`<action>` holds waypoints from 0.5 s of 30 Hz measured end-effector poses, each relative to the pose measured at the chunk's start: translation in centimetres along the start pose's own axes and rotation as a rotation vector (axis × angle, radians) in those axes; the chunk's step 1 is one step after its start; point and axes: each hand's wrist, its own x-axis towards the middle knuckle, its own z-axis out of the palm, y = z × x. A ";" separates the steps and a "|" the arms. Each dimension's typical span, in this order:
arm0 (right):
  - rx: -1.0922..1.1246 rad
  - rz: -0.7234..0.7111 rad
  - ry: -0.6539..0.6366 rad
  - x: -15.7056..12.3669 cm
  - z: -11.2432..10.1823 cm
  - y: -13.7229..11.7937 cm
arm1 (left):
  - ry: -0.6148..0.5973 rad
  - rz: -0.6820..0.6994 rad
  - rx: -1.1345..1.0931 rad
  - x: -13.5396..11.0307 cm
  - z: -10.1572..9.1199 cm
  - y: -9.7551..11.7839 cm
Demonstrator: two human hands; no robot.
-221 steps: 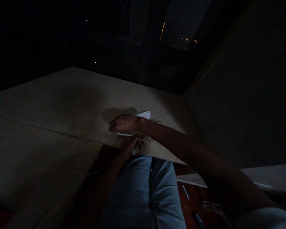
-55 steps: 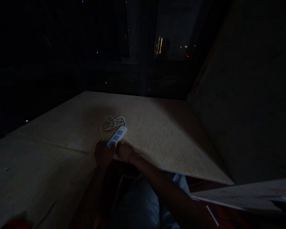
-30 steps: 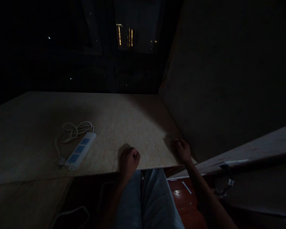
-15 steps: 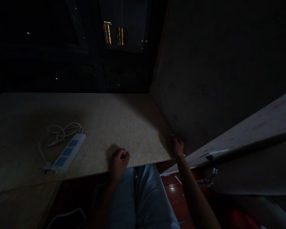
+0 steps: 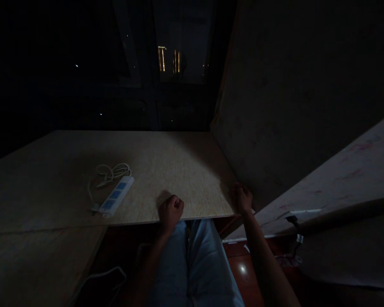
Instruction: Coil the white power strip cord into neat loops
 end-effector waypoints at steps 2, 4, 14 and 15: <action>-0.008 -0.003 -0.004 -0.1 0.0 -0.2 | -0.018 -0.019 0.032 0.0 0.0 0.1; -0.003 0.003 -0.006 -0.1 0.0 -0.3 | -0.043 -0.039 0.065 0.2 -0.1 0.3; 0.033 0.019 -0.010 -0.3 0.1 -0.7 | -0.180 -0.114 0.222 1.0 -0.5 1.8; 0.023 0.020 -0.009 -0.4 0.1 -0.9 | -0.195 -0.120 0.236 1.0 -0.6 1.9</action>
